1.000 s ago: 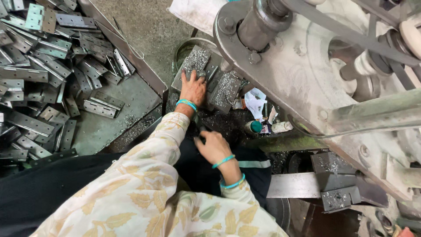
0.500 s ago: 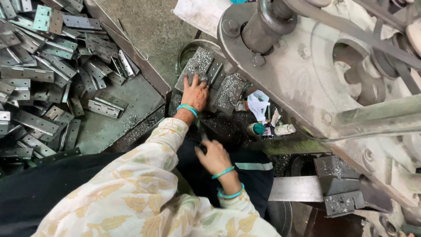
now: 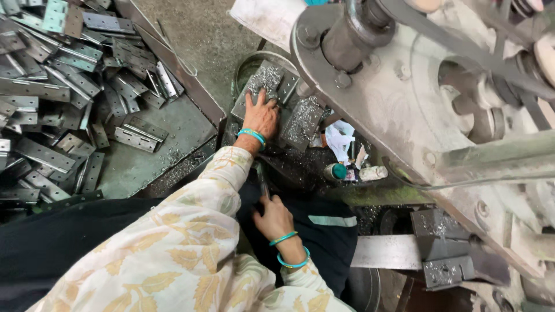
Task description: The person places metal hinge components into a drilling machine fixture by hand, activates the machine to drill holes, and then removes the finished pieces, placing them into a collection bin.
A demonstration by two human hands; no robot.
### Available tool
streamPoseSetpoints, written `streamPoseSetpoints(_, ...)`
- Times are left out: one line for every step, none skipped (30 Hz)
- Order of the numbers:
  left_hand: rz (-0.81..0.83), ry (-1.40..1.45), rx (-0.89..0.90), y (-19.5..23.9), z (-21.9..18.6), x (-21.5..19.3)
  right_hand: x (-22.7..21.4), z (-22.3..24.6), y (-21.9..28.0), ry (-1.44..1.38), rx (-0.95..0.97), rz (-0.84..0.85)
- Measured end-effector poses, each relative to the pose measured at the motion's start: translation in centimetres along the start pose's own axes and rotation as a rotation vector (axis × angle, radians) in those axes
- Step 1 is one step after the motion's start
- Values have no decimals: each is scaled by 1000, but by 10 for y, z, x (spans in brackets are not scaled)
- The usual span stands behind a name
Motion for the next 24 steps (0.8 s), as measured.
streamPoseSetpoints(-122, 25, -3, 3, 7, -12, -16, 4, -7, 24, -26, -21)
streamPoseSetpoints(-224, 54, -17, 19, 14, -15, -27, 7, -6, 48, -49, -18)
streamPoseSetpoints(-327, 80, -32, 35, 21, -16, -38, 10, -7, 70, -73, -14)
streamPoseSetpoints(-356, 101, -74, 52, 36, -17, -48, 14, -8, 81, -92, -34)
streamPoseSetpoints(-387, 120, -117, 67, 55, -17, -58, 18, -9, 91, -111, -54)
streamPoseSetpoints(-422, 139, -159, 83, 73, -16, -67, 22, -10, 82, -107, -48)
streamPoseSetpoints(-436, 166, -240, 103, 92, -10, -72, 27, -11, 74, -103, -42)
streamPoseSetpoints(-461, 192, -308, 118, 115, -4, -74, 33, -11, 75, -99, -47)
streamPoseSetpoints(-488, 218, -376, 135, 139, 3, -74, 37, -10, 75, -95, -51)
streamPoseSetpoints(-432, 177, -481, 147, 160, 15, -75, 39, -9, 75, -82, -65)
streamPoseSetpoints(-375, 136, -585, 159, 179, 27, -75, 41, -10, 74, -87, -68)
streamPoseSetpoints(-254, 135, -710, 167, 196, 42, -75, 41, -10, 74, -85, -74)
streamPoseSetpoints(-132, 134, -833, 175, 211, 55, -75, 42, -11, 73, -84, -80)
streamPoseSetpoints(-119, 207, -951, 182, 220, 69, -74, 41, -10, 69, -84, -85)
streamPoseSetpoints(-106, 281, -1067, 189, 223, 82, -73, 40, -10, 64, -84, -90)
streamPoseSetpoints(-145, 290, -1093, 191, 226, 91, -73, 41, -11, 61, -87, -100)
streamPoseSetpoints(-184, 299, -1118, 192, 226, 98, -73, 41, -10, 57, -75, -100)
streamPoseSetpoints(-224, 309, -1145, 192, 228, 104, -72, 41, -9, 54, -65, -99)
streamPoseSetpoints(-279, 320, -1110, 190, 229, 108, -72, 42, -9, 51, -55, -99)
streamPoseSetpoints(-331, 328, -1077, 190, 229, 112, -72, 42, -10, 52, -59, -103)
streamPoseSetpoints(-384, 336, -1044, 188, 230, 116, -72, 41, -11, 53, -63, -107)
streamPoseSetpoints(-385, 387, -1011, 189, 232, 120, -71, 41, -11, 54, -68, -103)
streamPoseSetpoints(-387, 438, -978, 187, 235, 123, -71, 40, -12, 59, -70, -99)
streamPoseSetpoints(-389, 485, -943, 188, 239, 125, -71, 40, -13, 60, -72, -96)
Point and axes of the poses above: each hand's wrist, its own y-axis away from the middle knuckle, its own x-axis out of the palm, z = x × y, the point moved 1 cm from there along -y, towards the middle knuckle, and after that the axes turned 8 degrees about z, right-handed, at the moved point
